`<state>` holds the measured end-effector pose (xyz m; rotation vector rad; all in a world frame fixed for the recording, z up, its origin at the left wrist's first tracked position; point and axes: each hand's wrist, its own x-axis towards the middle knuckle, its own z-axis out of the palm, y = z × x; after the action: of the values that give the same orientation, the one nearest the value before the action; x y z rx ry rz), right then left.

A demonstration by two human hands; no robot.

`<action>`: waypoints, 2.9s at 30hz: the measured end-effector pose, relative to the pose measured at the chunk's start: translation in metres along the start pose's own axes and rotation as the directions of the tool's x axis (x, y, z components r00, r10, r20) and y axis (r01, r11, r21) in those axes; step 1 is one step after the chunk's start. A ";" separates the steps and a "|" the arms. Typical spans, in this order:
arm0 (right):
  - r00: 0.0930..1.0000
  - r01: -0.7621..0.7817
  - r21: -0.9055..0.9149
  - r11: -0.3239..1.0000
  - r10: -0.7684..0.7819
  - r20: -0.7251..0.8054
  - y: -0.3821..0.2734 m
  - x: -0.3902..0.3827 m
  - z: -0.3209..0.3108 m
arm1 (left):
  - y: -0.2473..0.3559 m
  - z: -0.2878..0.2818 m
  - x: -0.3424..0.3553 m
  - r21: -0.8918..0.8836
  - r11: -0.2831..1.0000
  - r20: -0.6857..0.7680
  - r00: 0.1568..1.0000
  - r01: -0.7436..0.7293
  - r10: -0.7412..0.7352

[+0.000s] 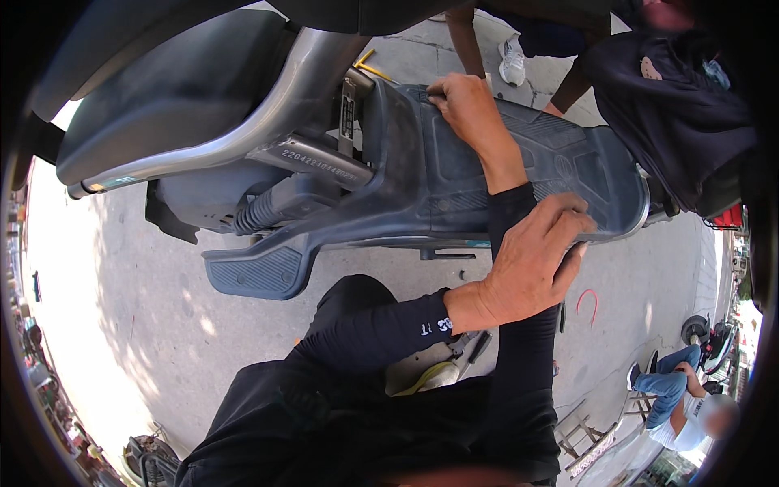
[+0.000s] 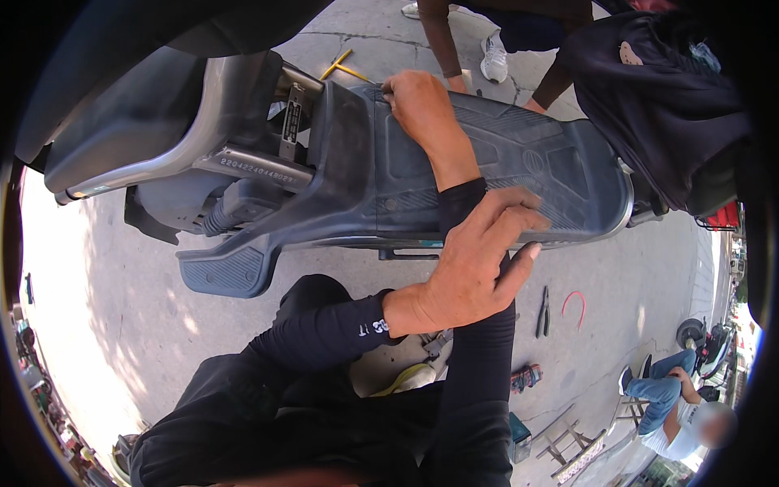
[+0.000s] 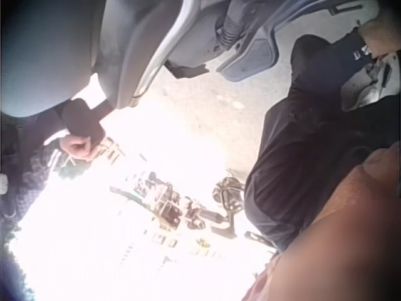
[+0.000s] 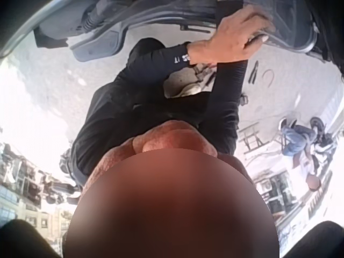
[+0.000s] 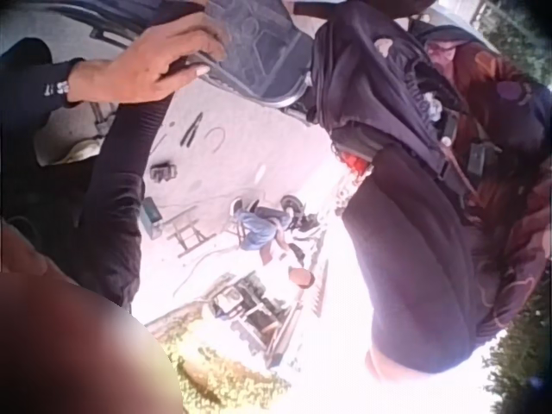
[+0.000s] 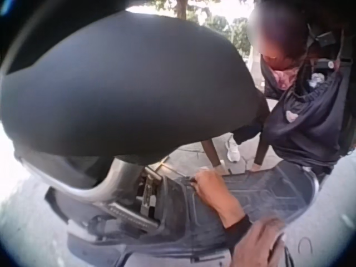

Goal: The person works on the under-seat compartment of a scooter, using a screwdriver to tighten screws on the battery area and then securing the seat cover. They also handle a small black plastic part and a red wire near the seat.

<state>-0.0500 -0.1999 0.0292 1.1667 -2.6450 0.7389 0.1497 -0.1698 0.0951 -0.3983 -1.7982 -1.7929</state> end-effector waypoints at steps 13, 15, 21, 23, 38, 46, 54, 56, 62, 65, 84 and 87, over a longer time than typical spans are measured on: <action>0.985 -0.072 -0.080 0.994 0.058 -0.164 0.002 -0.031 0.002 | 0.009 0.021 0.001 0.069 0.990 0.066 0.989 0.126 -0.130; 0.980 -0.069 -0.076 0.995 0.053 -0.190 -0.002 -0.033 0.003 | 0.011 0.019 0.000 0.076 0.989 0.083 0.987 0.129 -0.135; 0.968 -0.080 -0.054 0.995 0.065 -0.241 -0.010 -0.046 0.005 | 0.011 0.016 -0.006 0.095 0.985 0.074 0.985 0.147 -0.154; 0.967 -0.053 -0.031 0.998 0.043 -0.251 -0.022 -0.040 0.009 | 0.008 0.006 -0.002 0.151 0.986 0.049 0.995 0.074 -0.082; 0.980 -0.019 -0.080 0.997 0.003 -0.197 0.003 -0.028 0.003 | 0.013 0.022 0.006 0.050 0.996 0.083 0.994 0.073 -0.077; 0.982 0.096 -0.044 0.994 -0.102 -0.162 0.014 -0.035 0.016 | 0.007 0.018 -0.003 0.007 0.999 0.021 0.999 0.038 -0.038; 0.989 0.100 0.002 0.995 -0.100 -0.113 0.012 -0.038 0.008 | 0.006 0.022 0.000 -0.034 0.995 0.035 0.995 0.090 -0.089; 0.991 0.097 -0.002 0.995 -0.097 -0.092 0.006 -0.041 0.011 | 0.007 0.017 0.001 -0.038 0.990 0.052 0.989 0.137 -0.135; 0.994 0.096 -0.210 0.973 -0.104 -0.026 -0.004 -0.039 -0.005 | 0.009 0.018 -0.001 -0.037 0.998 0.041 0.998 0.042 -0.040; 0.992 0.092 -0.466 0.880 -0.043 0.116 -0.019 -0.034 -0.006 | 0.005 0.015 0.006 0.081 0.995 0.064 0.996 -0.064 0.059; 0.994 -0.033 -0.187 0.982 0.013 -0.108 -0.028 -0.107 0.017 | 0.017 0.017 -0.016 0.262 0.964 0.103 0.995 -0.034 0.007; 0.992 0.112 -0.154 0.982 -0.102 0.072 -0.055 -0.139 -0.020 | 0.010 -0.003 -0.014 0.368 0.925 0.093 0.994 -0.092 0.061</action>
<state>0.0840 -0.1317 0.0211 1.2963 -2.6108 0.4717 0.1674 -0.1696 0.0946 -0.3847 -2.0937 -1.3567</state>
